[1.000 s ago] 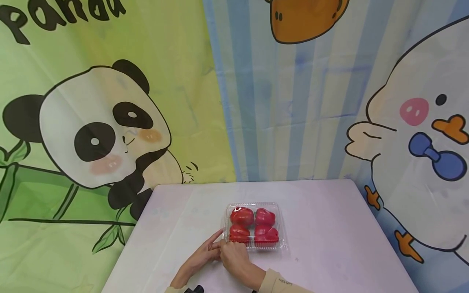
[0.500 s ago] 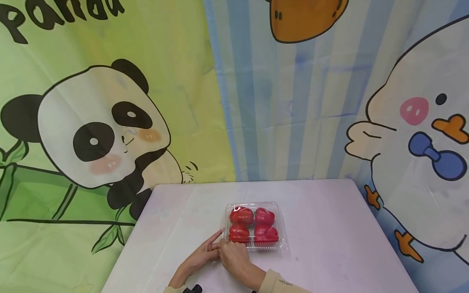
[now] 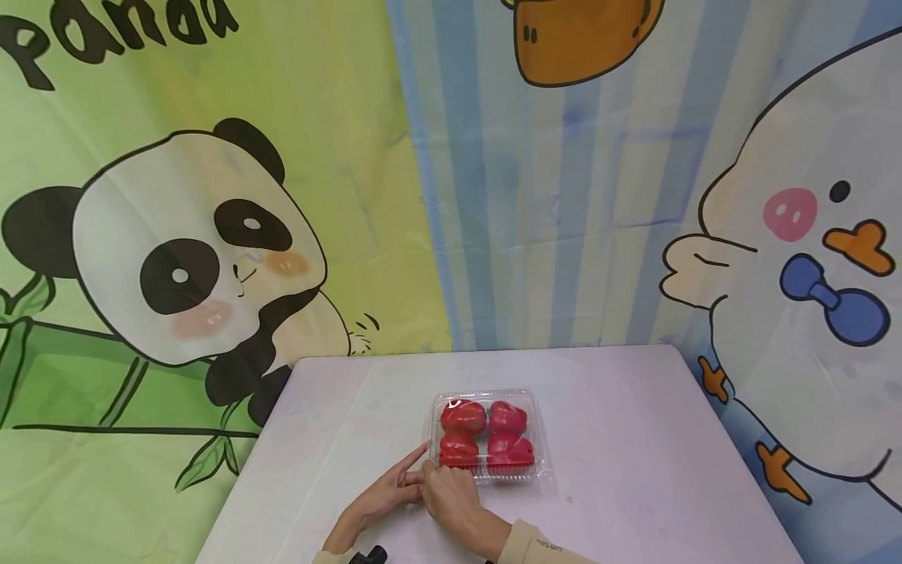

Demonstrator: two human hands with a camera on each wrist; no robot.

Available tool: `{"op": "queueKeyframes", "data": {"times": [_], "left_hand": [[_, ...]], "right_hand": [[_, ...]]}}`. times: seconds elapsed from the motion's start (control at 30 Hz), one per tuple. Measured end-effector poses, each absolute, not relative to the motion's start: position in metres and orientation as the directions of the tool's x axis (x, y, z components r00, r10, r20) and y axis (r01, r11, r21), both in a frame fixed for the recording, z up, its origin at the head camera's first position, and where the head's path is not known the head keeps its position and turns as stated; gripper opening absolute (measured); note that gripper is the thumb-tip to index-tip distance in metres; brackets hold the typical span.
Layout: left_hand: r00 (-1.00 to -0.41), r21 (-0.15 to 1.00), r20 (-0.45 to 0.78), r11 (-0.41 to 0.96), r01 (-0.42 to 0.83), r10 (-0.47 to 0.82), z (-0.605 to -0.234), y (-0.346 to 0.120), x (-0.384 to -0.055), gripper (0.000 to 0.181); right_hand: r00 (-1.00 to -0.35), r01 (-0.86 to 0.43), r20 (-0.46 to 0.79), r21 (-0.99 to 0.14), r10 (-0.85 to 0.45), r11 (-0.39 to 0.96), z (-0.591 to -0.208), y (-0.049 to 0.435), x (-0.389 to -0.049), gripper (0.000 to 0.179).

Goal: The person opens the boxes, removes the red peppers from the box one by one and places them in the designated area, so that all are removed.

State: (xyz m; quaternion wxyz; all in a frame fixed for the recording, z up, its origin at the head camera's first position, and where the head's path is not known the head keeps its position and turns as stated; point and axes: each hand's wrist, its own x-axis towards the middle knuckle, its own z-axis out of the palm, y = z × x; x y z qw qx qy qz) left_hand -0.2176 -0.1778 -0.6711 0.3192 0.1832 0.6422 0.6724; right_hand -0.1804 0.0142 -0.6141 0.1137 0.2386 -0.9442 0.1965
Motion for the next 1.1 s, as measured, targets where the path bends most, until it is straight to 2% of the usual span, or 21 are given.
{"op": "queueKeyframes", "data": {"times": [0.23, 0.53, 0.87, 1.1], "left_hand": [[-0.724, 0.985, -0.135, 0.014, -0.172, 0.676, -0.6748, -0.1799, -0.2197, 0.082], [-0.749, 0.989, -0.121, 0.015, -0.147, 0.652, -0.6713, -0.1769, -0.2185, 0.08], [-0.752, 0.986, -0.161, 0.065, -0.156, 0.64, -0.6697, -0.1758, -0.2164, 0.082], [-0.75, 0.985, -0.163, 0.058, -0.165, 0.641, -0.6684, -0.176, -0.2151, 0.079]], "right_hand": [[-0.86, -0.492, 0.314, -0.305, -0.402, 0.815, -0.6156, 0.0134, -0.1809, 0.023], [-0.851, -0.501, 0.336, -0.288, -0.404, 0.816, -0.6185, 0.014, -0.1814, 0.024], [-0.867, -0.483, 0.305, -0.322, -0.394, 0.814, -0.616, 0.014, -0.1797, 0.024], [-0.862, -0.479, 0.347, -0.324, -0.368, 0.816, -0.6192, 0.0128, -0.1794, 0.024]]}}
